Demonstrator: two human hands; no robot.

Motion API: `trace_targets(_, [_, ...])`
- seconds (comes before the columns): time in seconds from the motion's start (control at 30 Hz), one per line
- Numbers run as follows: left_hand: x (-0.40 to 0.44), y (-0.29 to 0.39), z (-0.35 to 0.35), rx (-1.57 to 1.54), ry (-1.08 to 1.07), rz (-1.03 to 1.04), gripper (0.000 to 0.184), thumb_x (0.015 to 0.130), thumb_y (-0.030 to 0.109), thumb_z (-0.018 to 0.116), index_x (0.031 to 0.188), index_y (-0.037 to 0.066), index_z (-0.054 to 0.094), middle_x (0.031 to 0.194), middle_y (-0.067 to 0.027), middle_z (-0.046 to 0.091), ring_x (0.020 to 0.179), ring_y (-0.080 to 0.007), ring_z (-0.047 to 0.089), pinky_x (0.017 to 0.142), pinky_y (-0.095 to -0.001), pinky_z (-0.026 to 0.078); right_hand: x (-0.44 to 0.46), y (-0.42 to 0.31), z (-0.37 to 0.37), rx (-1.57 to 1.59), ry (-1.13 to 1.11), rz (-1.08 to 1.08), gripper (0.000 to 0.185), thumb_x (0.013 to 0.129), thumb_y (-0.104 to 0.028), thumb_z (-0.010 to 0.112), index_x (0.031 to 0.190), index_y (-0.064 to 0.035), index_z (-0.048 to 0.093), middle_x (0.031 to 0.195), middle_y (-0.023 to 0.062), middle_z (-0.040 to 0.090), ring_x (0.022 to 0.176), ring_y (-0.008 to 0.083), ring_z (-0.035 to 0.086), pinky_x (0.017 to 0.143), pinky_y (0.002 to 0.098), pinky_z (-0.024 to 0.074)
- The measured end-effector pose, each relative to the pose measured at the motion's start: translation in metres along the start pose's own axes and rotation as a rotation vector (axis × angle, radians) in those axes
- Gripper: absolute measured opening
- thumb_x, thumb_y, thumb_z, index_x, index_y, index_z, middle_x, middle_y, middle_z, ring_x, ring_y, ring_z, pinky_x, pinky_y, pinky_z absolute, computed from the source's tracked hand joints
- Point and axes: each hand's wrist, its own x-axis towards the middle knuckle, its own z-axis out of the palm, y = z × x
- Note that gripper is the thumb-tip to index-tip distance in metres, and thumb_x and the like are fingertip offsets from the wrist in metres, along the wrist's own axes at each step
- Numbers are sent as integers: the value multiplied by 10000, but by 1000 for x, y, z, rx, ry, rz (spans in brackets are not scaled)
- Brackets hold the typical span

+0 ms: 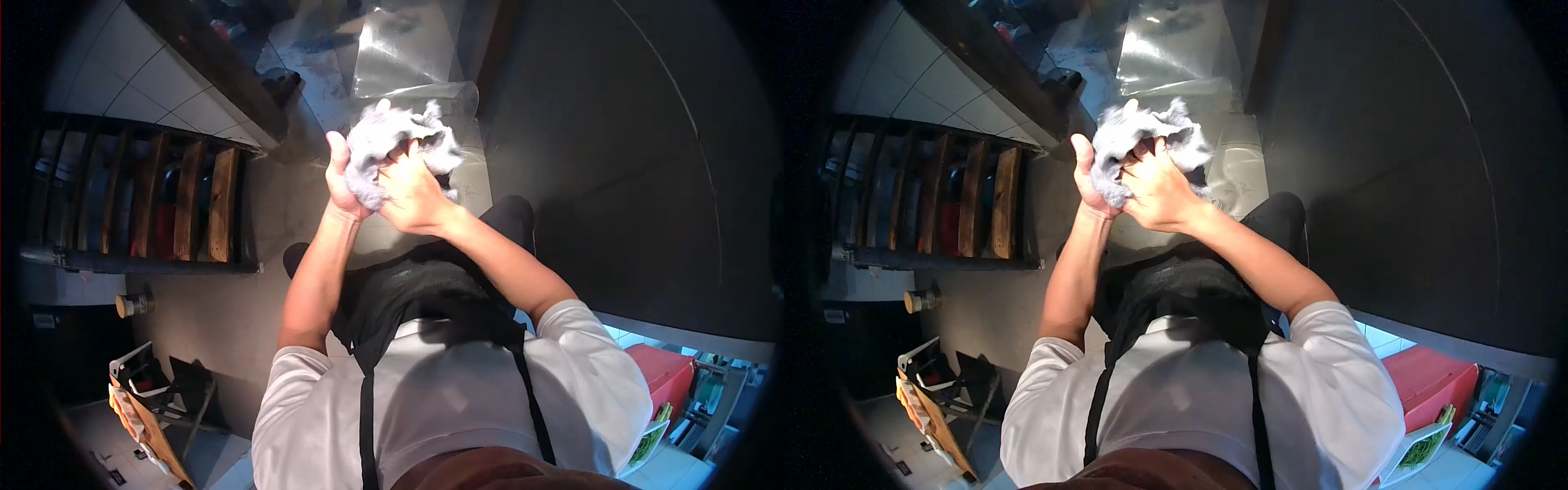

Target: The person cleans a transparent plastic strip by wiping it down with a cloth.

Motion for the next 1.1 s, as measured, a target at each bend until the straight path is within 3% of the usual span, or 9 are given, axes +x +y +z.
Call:
trace_targets(0.17, [-2, -11, 8, 45, -41, 105, 1152, 770, 859, 410, 1528, 20, 187, 1575, -111, 272, 1455, -270, 241, 1195, -434, 170, 31, 39, 18, -52, 257, 86, 200, 751, -207, 639, 872, -48, 649, 857, 154, 576, 902, 367, 537, 897, 544, 361])
trace_targets(0.53, [5, -19, -28, -14, -159, 108, 1153, 795, 855, 351, 1544, 17, 94, 1579, -258, 159, 1456, -351, 217, 1180, -494, 179, -5, -4, 55, 306, 296, 284, 573, 778, -239, 577, 1215, 128, 522, 1280, 364, 485, 1292, 512, 383, 1135, 636, 143])
trace_targets(0.63, [-7, -26, 0, 171, -164, 130, 1168, 783, 878, 301, 1552, 35, 52, 1606, -205, 109, 1470, -332, 177, 1187, -484, 139, 26, 54, 15, -70, 11, 463, 507, 816, -240, 565, 1189, 103, 547, 1189, 325, 557, 1154, 485, 493, 1093, 621, 251])
trace_targets(0.67, [-11, -26, 0, 185, -188, 72, 1187, 770, 897, 251, 1551, 28, 41, 1614, -152, 132, 1474, -305, 179, 1195, -455, 108, 25, 95, 40, -455, 322, 341, 505, 840, -209, 562, 1245, 87, 506, 1220, 324, 537, 1153, 470, 497, 1067, 579, 310])
trace_targets(0.7, [-7, -29, 4, 178, -117, 113, 1169, 785, 884, 256, 1546, 16, 66, 1610, -152, 152, 1467, -309, 199, 1193, -458, 120, 27, 87, 42, 58, 301, 555, 517, 852, -207, 568, 1271, 83, 482, 1253, 331, 513, 1184, 462, 483, 1061, 551, 327])
trace_targets(0.8, [13, -32, -28, 25, 345, 152, 1093, 833, 834, 273, 1514, -17, 195, 1578, -179, 241, 1446, -332, 253, 1182, -474, 178, -8, 11, 80, 367, 288, 514, 576, 871, -223, 571, 1328, 96, 425, 1325, 339, 461, 1277, 457, 411, 1100, 512, 271])
trace_targets(0.87, [10, -34, -53, -326, -238, 92, 1057, 853, 812, 283, 1483, -36, 270, 1549, -201, 298, 1441, -329, 268, 1173, -490, 219, -8, -5, 69, 341, 317, 358, 565, 885, -222, 541, 1336, 99, 429, 1358, 332, 447, 1319, 461, 373, 1140, 528, 215])
trace_targets(0.93, [-7, -38, -32, 123, 167, 148, 1079, 830, 841, 265, 1529, 23, 187, 1573, -212, 233, 1437, -360, 265, 1161, -539, 208, -10, 27, 57, 233, 281, 355, 508, 903, -198, 518, 1318, 88, 451, 1347, 331, 445, 1307, 434, 395, 1125, 516, 252])
trace_targets(1.1, [-17, -47, -50, -243, -280, 48, 1140, 807, 871, 191, 1530, -8, 133, 1558, -247, 241, 1442, -358, 246, 1178, -485, 196, -12, 108, 50, 523, 410, 643, 451, 914, -197, 516, 1278, 64, 468, 1304, 356, 419, 1257, 398, 433, 1088, 517, 308])
